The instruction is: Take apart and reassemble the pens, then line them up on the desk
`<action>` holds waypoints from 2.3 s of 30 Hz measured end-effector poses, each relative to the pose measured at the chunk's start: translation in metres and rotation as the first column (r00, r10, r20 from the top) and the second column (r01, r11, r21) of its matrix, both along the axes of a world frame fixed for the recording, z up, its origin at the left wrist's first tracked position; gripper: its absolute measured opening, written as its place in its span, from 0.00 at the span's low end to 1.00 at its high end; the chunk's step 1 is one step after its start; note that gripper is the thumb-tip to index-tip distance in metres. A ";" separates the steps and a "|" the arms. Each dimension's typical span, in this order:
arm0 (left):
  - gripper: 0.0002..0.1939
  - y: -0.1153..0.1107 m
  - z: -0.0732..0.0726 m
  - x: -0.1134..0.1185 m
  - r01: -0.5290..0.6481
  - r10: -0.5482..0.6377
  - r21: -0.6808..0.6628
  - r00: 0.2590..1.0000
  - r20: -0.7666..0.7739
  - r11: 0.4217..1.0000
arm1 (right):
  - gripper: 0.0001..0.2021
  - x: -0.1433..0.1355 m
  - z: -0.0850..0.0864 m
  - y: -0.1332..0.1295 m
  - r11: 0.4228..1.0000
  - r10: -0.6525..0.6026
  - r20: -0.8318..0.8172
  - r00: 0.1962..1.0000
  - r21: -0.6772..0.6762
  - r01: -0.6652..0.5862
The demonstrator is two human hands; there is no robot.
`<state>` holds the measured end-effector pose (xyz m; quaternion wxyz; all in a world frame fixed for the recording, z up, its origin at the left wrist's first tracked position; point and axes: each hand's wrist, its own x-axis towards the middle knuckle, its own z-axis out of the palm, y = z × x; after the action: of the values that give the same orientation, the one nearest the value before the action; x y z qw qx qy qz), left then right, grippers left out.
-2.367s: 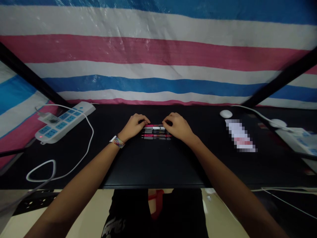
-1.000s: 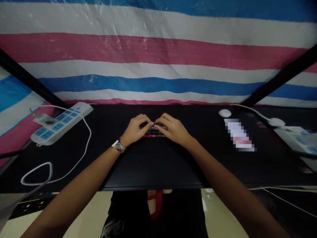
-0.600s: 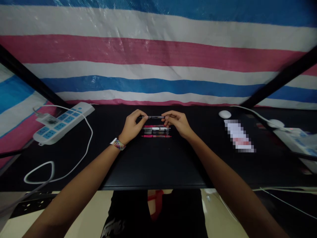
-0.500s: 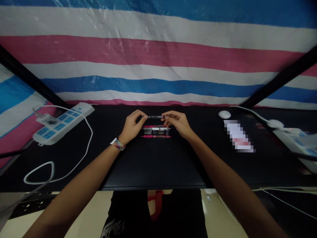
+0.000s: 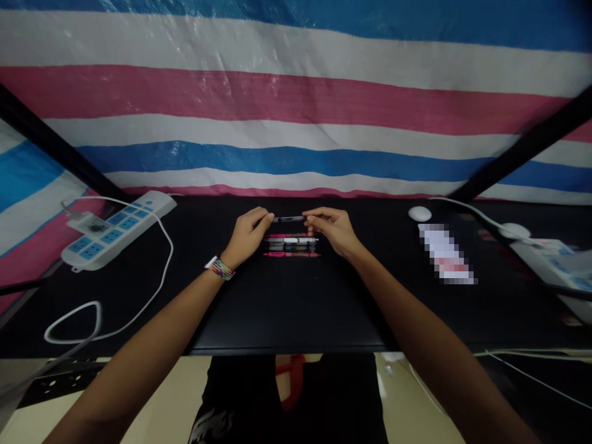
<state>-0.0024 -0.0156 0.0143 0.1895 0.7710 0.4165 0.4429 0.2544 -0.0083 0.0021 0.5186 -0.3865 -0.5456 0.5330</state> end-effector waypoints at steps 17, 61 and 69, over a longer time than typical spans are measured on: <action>0.09 -0.001 -0.003 0.000 0.039 -0.034 0.172 0.999 -0.028 0.984 | 0.19 0.000 0.001 0.000 0.991 -0.003 -0.101 0.995 -0.130 -0.010; 0.22 0.012 -0.012 -0.005 0.056 0.021 -0.236 0.950 0.311 0.970 | 0.19 0.007 -0.007 0.011 0.995 -0.018 -0.161 0.987 -0.101 0.002; 0.21 0.023 -0.019 -0.010 -0.075 0.138 -0.192 0.931 0.337 0.978 | 0.20 0.010 -0.004 0.013 0.993 -0.043 -0.150 0.988 -0.118 0.026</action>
<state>-0.0129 0.0074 -0.0050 0.3032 0.6367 0.4552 0.5436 0.2641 0.0043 -0.0022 0.5448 -0.3833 -0.4658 0.5825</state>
